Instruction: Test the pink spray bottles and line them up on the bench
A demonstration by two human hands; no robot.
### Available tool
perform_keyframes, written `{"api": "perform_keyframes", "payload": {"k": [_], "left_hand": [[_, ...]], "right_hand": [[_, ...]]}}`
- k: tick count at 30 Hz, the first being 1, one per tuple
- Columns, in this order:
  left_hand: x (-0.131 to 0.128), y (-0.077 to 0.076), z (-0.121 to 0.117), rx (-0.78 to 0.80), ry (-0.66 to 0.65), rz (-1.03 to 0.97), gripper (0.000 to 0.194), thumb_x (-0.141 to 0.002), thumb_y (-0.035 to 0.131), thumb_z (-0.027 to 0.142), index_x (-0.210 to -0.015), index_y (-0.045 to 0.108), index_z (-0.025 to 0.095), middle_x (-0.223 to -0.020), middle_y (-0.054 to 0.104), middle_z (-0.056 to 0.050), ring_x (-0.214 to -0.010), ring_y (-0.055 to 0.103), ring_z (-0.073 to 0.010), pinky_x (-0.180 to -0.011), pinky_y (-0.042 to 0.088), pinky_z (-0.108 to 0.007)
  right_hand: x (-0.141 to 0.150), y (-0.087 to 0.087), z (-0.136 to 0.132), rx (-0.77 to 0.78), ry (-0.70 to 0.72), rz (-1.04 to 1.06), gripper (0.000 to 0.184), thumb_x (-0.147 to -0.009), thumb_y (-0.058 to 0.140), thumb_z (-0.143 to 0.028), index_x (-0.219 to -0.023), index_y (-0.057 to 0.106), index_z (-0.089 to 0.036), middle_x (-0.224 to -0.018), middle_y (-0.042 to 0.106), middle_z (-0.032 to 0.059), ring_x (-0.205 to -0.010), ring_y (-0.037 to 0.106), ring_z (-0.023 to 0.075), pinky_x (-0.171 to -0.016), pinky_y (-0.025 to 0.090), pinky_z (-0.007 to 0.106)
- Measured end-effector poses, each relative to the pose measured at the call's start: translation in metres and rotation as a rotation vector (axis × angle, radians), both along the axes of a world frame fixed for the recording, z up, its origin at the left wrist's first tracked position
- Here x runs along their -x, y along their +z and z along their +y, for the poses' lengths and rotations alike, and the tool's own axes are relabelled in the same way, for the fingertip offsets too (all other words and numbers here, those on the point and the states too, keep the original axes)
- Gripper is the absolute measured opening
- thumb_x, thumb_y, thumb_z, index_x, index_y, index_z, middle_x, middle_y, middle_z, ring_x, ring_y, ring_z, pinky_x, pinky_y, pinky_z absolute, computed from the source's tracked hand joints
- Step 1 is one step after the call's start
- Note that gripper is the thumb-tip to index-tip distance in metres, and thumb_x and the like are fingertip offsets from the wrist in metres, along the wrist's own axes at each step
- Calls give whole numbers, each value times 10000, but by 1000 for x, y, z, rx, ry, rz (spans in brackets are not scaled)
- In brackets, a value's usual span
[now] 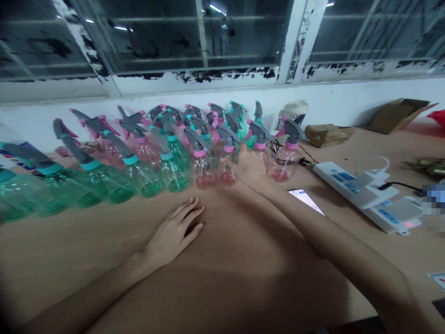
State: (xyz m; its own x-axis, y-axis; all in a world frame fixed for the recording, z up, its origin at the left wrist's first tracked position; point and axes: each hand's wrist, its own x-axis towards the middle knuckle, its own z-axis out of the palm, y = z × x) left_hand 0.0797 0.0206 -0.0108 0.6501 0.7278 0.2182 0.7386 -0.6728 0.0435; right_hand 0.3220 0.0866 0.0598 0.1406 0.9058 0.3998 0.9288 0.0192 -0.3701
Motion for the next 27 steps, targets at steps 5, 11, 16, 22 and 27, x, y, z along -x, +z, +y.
{"api": "perform_keyframes", "payload": {"k": [5,11,16,22,27], "left_hand": [[2,-2,1,-6,-11,-33,418,-927,423,372,-1270,502,146,-1411,430,-123,-1323,357,-268,-1081,329,-460],[2,-2,1,-3,-2,-23,423,-927,420,372,-1275,500,145,-1417,421,-125,-1323,358,-270,-1080,329,-458],[1,-1,1,-1,-4,-28,424,-924,424,378,-1268,506,145,-1406,438,-126,-1310,379,-274,-1074,338,-462],[1,0,1,-3,-4,-29,412,-926,423,367,-1263,510,145,-1403,441,-127,-1310,379,-272,-1077,336,-458],[2,0,1,-19,-18,-50,408,-930,405,373,-1260,504,152,-1394,453,-122,-1303,392,-265,-1063,356,-461]], "right_hand": [[-20,-3,-18,-100,54,50,538,-818,517,-521,-1203,523,-145,-1090,677,132,-948,640,313,-782,473,419],[-56,-4,-37,-72,81,151,281,-812,539,-427,-935,668,-209,-883,723,64,-722,669,229,-618,485,337],[-74,-4,-34,-128,-92,116,295,-785,565,-391,-979,647,-184,-928,716,88,-739,659,247,-640,475,363],[-72,-8,-12,-59,-232,12,527,-771,546,-521,-1139,573,-144,-1000,695,163,-891,642,349,-673,468,428],[-63,-8,1,7,-220,-77,540,-802,474,-582,-1092,608,-147,-897,706,176,-832,650,354,-638,455,410]]}}
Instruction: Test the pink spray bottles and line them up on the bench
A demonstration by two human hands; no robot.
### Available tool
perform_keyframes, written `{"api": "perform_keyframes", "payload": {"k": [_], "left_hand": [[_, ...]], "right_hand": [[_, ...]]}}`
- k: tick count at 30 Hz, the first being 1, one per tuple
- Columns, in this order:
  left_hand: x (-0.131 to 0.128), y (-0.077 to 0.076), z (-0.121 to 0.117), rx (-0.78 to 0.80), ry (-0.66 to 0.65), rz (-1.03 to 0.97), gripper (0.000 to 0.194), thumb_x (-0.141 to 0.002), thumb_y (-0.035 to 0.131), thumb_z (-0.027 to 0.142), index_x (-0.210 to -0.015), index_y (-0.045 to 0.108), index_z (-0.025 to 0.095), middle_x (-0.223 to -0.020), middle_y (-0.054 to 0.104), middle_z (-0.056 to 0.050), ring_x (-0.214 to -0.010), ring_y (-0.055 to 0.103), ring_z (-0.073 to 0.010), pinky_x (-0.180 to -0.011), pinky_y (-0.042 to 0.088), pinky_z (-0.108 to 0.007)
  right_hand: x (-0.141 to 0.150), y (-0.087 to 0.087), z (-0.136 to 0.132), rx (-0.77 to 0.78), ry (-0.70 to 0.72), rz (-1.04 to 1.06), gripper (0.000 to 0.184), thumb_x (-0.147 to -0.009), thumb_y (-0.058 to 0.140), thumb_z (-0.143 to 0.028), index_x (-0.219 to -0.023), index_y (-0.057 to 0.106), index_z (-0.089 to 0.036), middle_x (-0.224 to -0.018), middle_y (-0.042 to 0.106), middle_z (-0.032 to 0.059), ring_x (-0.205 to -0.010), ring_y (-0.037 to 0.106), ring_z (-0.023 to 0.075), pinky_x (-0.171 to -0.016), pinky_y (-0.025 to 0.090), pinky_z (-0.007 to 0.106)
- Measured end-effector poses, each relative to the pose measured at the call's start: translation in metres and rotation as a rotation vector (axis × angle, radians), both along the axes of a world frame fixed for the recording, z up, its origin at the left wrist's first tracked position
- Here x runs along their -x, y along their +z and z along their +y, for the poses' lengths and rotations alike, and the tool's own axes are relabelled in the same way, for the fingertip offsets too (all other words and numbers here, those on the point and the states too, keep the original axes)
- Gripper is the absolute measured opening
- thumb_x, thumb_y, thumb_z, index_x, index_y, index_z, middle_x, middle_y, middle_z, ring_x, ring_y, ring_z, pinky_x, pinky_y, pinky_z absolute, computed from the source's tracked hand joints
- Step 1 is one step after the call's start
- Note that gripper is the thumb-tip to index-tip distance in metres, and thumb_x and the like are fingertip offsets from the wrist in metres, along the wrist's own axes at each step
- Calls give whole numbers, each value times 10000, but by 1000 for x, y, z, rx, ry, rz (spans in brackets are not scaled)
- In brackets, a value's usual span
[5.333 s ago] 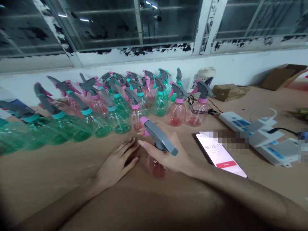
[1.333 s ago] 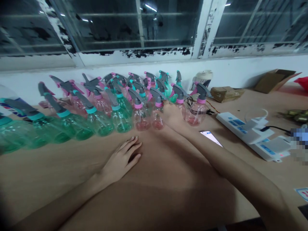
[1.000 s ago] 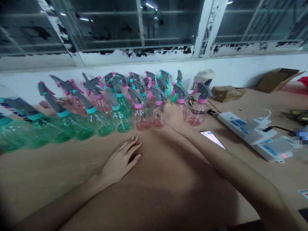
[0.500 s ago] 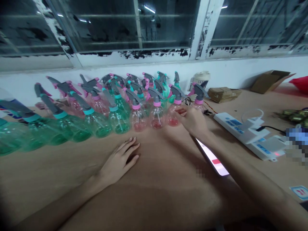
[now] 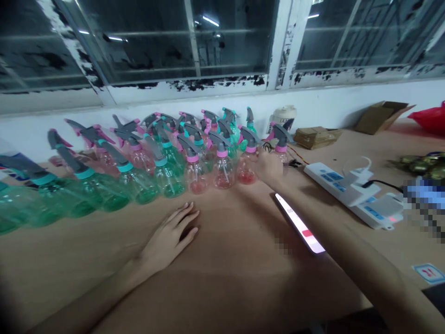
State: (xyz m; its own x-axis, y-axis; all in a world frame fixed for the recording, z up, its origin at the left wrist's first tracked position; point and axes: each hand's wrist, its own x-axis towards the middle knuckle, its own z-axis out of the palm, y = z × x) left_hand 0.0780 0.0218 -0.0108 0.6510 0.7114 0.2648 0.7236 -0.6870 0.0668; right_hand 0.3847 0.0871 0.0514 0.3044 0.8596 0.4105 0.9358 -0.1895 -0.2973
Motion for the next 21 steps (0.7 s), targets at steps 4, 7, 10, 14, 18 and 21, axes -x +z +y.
{"api": "perform_keyframes", "payload": {"k": [4,7,10,14,18,21], "left_hand": [[1,-1,0,-12,-9,-1,398,-931,406,364,-1260,500,161,-1391,457,-116,-1306,388,-255,-1057,361,-460],[1,-1,1,-13,-10,4,408,-929,412,366,-1262,501,149,-1387,459,-126,-1302,392,-262,-1055,361,-469],[1,-1,1,-6,-5,12,406,-931,412,361,-1265,499,148,-1397,446,-125,-1301,391,-263,-1053,365,-467],[0,0,2,-5,2,5,398,-931,415,361,-1262,503,158,-1402,441,-120,-1298,397,-262,-1052,367,-464],[-1,1,1,-2,5,10,397,-932,415,355,-1262,502,153,-1389,457,-122,-1299,395,-260,-1053,366,-460],[-1,2,1,0,1,16,397,-934,414,346,-1263,502,141,-1381,466,-126,-1302,392,-257,-1063,355,-453]], "right_hand": [[1,-1,-7,10,-1,-17,552,-806,415,-638,-1045,615,-183,-904,699,151,-811,648,329,-604,451,386],[-2,-2,-29,29,2,-52,552,-812,402,-635,-1047,595,-175,-940,680,162,-796,646,322,-582,445,374],[-4,-4,-63,55,48,-63,552,-814,419,-620,-1092,567,-167,-848,683,136,-739,647,314,-578,436,369],[8,-6,-111,3,198,35,597,-778,445,-674,-1053,576,-160,-908,671,130,-736,638,282,-617,458,375],[30,-6,-141,-75,306,116,589,-738,504,-687,-996,593,-166,-924,649,130,-868,606,313,-734,470,441],[39,0,-146,-83,421,299,607,-686,616,-638,-1095,551,-194,-990,630,102,-916,592,291,-781,481,445]]}}
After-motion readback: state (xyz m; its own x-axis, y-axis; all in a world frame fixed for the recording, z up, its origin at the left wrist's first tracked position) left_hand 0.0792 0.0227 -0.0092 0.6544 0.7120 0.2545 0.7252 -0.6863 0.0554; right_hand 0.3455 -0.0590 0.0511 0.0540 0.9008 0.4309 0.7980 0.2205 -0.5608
